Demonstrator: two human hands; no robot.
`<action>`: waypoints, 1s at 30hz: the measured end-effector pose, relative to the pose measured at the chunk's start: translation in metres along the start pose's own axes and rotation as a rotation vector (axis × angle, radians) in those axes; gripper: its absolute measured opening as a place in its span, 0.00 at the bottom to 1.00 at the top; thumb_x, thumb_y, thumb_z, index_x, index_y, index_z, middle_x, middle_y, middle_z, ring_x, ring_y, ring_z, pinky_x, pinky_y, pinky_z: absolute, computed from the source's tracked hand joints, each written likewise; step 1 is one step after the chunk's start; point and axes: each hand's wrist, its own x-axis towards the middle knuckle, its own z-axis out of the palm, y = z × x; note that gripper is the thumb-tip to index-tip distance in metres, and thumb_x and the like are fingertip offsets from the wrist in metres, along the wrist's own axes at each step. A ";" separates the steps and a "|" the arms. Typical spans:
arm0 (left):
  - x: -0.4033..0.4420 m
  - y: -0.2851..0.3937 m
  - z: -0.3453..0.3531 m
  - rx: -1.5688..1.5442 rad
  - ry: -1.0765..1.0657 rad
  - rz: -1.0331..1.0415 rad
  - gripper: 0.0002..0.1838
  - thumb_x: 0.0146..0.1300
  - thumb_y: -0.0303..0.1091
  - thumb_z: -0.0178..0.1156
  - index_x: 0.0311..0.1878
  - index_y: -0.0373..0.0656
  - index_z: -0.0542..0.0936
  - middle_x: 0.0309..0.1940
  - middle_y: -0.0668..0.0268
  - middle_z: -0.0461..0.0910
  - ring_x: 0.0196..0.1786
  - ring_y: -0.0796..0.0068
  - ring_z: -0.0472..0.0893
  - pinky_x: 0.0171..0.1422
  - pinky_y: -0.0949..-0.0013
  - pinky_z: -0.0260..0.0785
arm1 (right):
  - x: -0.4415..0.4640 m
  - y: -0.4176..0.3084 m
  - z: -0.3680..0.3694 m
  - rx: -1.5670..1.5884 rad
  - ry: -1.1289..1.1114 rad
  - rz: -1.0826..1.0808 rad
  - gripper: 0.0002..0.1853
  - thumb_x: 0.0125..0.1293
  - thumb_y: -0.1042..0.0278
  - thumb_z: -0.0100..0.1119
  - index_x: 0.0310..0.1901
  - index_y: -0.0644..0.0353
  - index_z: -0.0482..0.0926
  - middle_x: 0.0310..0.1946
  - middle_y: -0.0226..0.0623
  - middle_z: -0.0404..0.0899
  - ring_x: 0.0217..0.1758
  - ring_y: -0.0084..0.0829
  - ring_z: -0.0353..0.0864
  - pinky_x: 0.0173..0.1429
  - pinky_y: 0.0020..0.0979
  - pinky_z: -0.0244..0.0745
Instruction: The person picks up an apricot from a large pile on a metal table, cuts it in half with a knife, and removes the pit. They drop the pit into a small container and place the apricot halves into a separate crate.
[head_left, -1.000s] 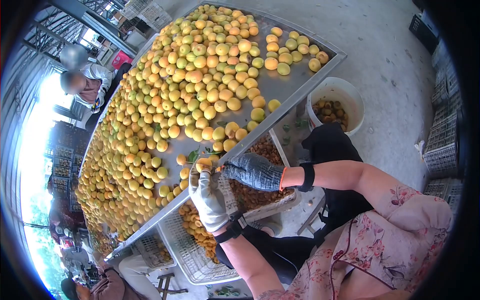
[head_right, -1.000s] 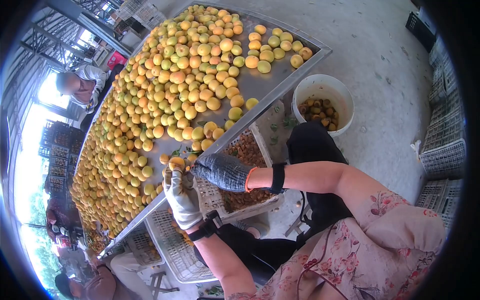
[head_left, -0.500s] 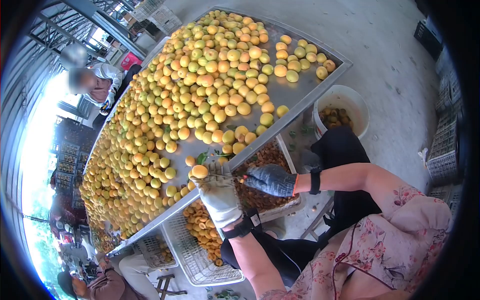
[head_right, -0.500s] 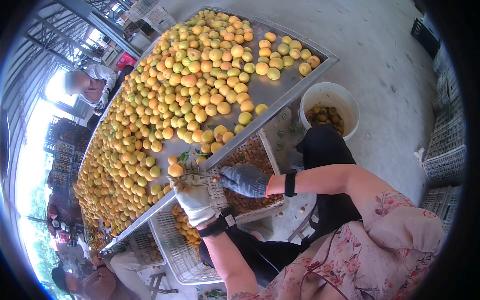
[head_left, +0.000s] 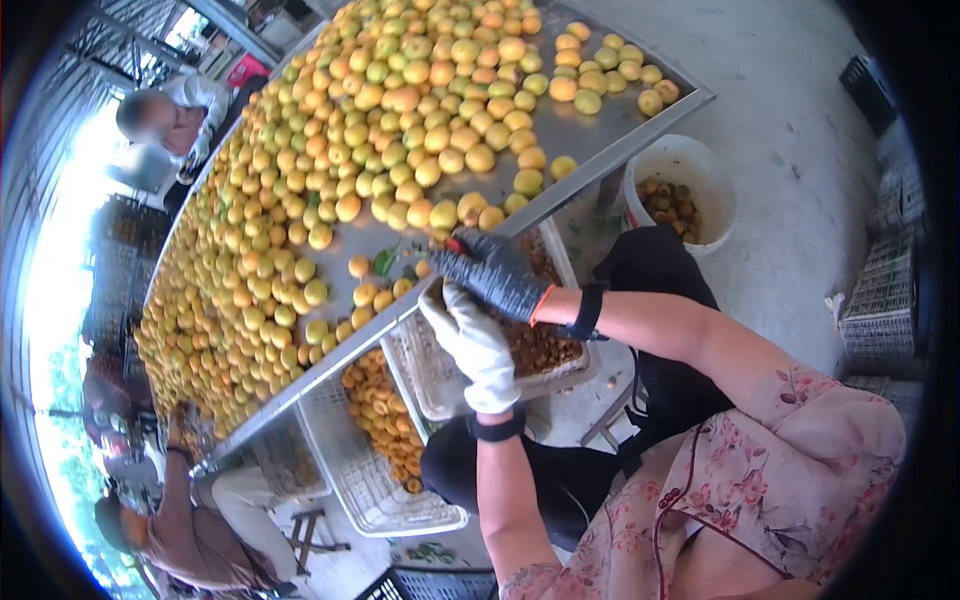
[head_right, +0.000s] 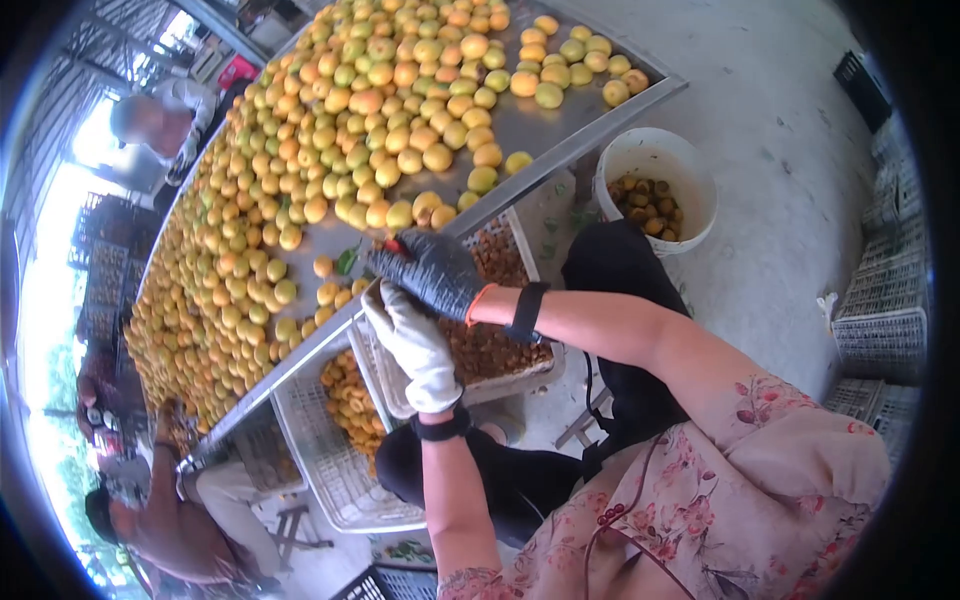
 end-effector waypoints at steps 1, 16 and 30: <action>0.002 -0.004 0.001 -0.121 0.012 -0.060 0.11 0.74 0.36 0.45 0.52 0.41 0.70 0.40 0.66 0.76 0.40 0.80 0.75 0.46 0.76 0.71 | -0.001 -0.003 0.000 -0.027 -0.009 0.000 0.26 0.60 0.40 0.59 0.26 0.60 0.78 0.20 0.44 0.78 0.25 0.42 0.78 0.31 0.41 0.69; 0.003 0.031 -0.037 -1.033 -0.430 -0.435 0.15 0.71 0.42 0.41 0.38 0.42 0.72 0.22 0.72 0.67 0.20 0.81 0.62 0.24 0.77 0.56 | 0.003 -0.026 0.004 0.926 -0.171 0.327 0.10 0.67 0.61 0.60 0.42 0.60 0.81 0.30 0.21 0.78 0.32 0.13 0.73 0.33 0.20 0.70; -0.008 0.065 -0.111 -0.046 0.167 -0.098 0.29 0.69 0.41 0.51 0.68 0.35 0.61 0.64 0.51 0.66 0.64 0.62 0.69 0.68 0.63 0.60 | -0.027 -0.024 0.051 0.653 -0.445 0.142 0.16 0.68 0.56 0.58 0.53 0.53 0.76 0.40 0.20 0.78 0.36 0.11 0.76 0.32 0.14 0.73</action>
